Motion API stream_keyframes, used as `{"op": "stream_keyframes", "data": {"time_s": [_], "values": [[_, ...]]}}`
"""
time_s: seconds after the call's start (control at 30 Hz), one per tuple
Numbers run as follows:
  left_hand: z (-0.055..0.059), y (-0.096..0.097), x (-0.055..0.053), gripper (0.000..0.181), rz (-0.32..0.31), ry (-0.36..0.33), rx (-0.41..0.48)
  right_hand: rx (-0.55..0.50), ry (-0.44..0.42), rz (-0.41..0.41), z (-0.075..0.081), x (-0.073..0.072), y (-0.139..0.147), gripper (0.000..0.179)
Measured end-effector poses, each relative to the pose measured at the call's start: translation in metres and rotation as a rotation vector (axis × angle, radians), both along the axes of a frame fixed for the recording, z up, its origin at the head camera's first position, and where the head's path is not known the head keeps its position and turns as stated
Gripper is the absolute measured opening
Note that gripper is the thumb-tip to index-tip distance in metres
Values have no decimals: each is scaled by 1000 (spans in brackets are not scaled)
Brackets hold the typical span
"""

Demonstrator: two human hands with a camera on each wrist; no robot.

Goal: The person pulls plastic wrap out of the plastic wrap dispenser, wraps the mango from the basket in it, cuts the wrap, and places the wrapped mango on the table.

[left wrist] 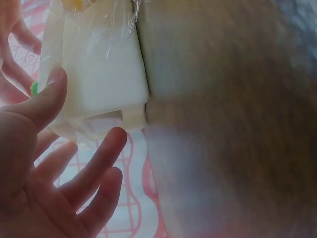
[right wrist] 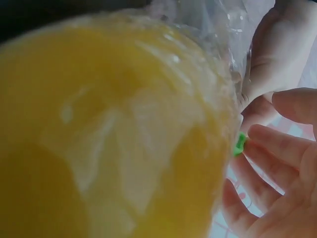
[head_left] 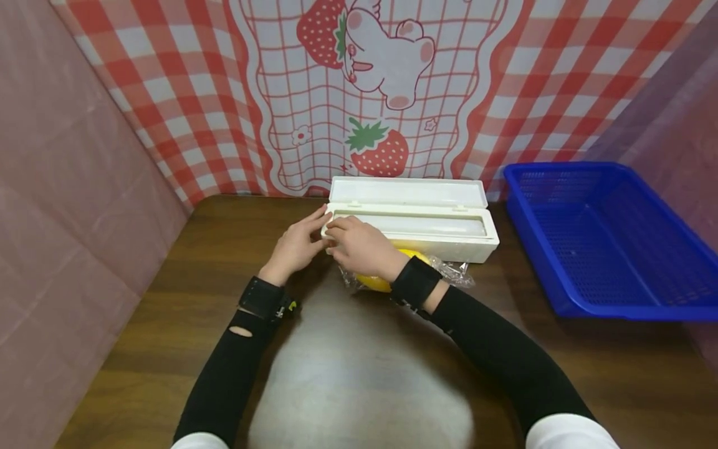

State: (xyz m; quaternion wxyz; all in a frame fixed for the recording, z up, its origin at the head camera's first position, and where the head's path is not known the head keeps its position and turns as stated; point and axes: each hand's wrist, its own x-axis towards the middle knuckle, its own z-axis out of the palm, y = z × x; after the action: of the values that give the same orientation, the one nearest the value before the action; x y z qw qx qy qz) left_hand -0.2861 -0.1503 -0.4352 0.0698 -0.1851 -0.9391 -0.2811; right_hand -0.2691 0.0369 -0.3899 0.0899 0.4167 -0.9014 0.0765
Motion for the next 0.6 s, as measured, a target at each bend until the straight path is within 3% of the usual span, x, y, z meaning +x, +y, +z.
{"op": "stream_keyframes", "data": {"time_s": [0.6], "values": [[0,-1,0,61,16,-12,-19,21,16,-3,-8,2,2,43]]}}
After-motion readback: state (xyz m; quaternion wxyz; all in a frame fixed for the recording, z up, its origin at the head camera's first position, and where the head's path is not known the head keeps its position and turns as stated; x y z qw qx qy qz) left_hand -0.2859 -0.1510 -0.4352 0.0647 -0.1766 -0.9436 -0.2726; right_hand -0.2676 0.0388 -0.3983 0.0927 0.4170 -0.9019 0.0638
